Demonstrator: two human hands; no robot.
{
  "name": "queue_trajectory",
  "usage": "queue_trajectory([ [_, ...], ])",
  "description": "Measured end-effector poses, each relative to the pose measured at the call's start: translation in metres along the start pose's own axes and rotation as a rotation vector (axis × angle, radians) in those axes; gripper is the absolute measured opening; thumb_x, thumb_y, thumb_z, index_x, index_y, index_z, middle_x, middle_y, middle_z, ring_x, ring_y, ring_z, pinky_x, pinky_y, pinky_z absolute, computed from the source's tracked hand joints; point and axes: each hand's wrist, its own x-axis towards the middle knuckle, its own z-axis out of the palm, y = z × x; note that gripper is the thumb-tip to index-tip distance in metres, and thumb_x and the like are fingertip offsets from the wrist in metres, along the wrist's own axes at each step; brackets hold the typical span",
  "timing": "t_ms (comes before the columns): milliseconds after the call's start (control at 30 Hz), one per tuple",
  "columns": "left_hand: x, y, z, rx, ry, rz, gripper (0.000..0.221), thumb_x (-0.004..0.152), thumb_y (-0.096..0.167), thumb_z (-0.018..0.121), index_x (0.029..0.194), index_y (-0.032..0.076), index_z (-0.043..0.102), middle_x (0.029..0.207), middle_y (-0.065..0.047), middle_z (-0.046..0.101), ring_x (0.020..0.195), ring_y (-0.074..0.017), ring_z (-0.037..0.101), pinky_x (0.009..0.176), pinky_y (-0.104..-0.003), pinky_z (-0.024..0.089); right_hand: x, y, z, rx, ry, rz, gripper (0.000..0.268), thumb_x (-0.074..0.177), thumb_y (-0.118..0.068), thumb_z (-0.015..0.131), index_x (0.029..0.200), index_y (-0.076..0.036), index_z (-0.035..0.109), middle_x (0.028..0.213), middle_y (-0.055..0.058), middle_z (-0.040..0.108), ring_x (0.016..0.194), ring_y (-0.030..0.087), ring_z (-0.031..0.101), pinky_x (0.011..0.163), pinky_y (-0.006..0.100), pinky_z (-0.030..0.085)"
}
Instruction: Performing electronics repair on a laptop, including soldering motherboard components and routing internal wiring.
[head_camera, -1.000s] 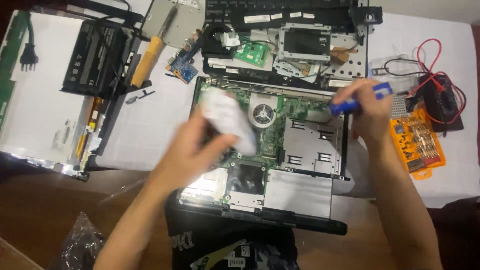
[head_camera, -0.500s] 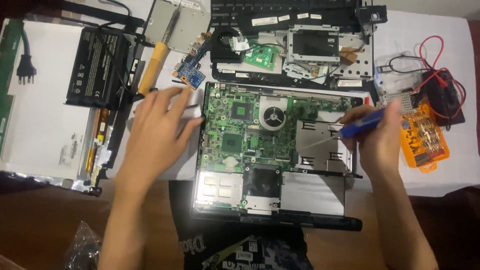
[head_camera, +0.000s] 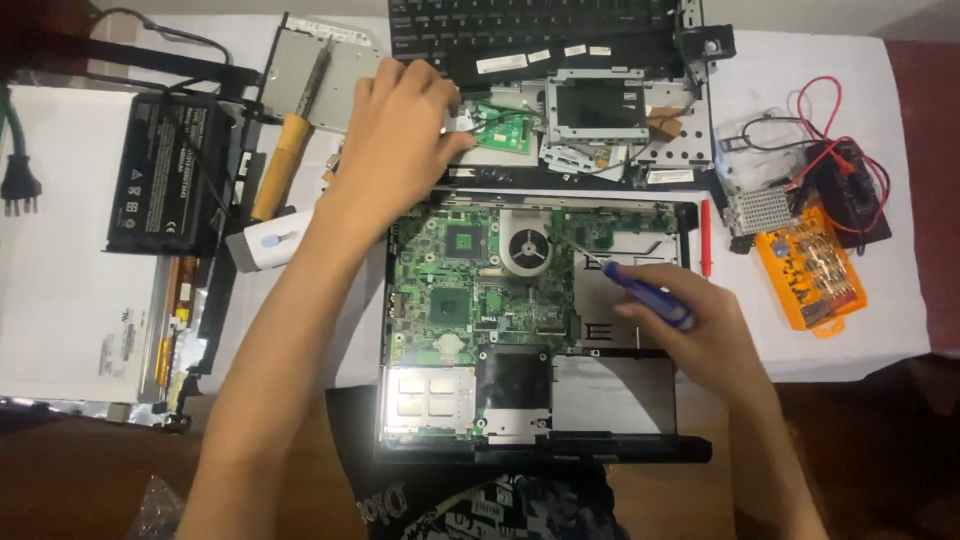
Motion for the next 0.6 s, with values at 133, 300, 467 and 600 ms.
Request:
queue_trajectory([
  [133,0.002,0.008,-0.020,-0.131,0.004,-0.090,0.043,0.087,0.035,0.084,0.118,0.010,0.067,0.116,-0.011,0.069,0.112,-0.0325,0.059,0.098,-0.050,0.043,-0.006,0.015,0.005,-0.045,-0.004,-0.068,0.046,0.085,-0.010,0.078,0.130,-0.011,0.068,0.130,0.010,0.071,0.124,0.025,0.066,0.106,0.037,0.053],
  [300,-0.008,0.010,-0.034,-0.659,0.357,-0.161,0.015,0.100,0.004,0.071,0.114,0.009,0.066,0.099,-0.003,0.069,0.080,-0.0101,0.059,0.069,-0.021,0.049,-0.007,0.021,0.009,-0.163,-0.023,-0.107,0.057,0.079,-0.022,0.085,0.133,-0.014,0.068,0.134,0.007,0.067,0.125,0.023,0.060,0.108,0.038,0.048],
  [467,0.003,0.002,-0.036,-1.130,0.402,-0.114,0.016,0.106,0.006,0.067,0.119,0.005,0.057,0.106,-0.008,0.068,0.087,-0.0170,0.074,0.085,-0.027,0.066,-0.004,0.022,0.015,-0.152,0.041,-0.183,0.040,0.088,-0.012,0.077,0.128,-0.008,0.070,0.127,0.008,0.071,0.121,0.025,0.063,0.105,0.038,0.051],
  [600,0.013,0.003,-0.019,-0.843,0.177,-0.127,0.032,0.102,0.006,0.064,0.132,0.000,0.056,0.125,-0.015,0.071,0.104,-0.0215,0.077,0.094,-0.030,0.065,-0.004,0.024,0.018,-0.164,0.068,-0.190,0.035,0.090,-0.011,0.075,0.125,-0.007,0.072,0.123,0.008,0.073,0.117,0.025,0.065,0.103,0.038,0.051],
])
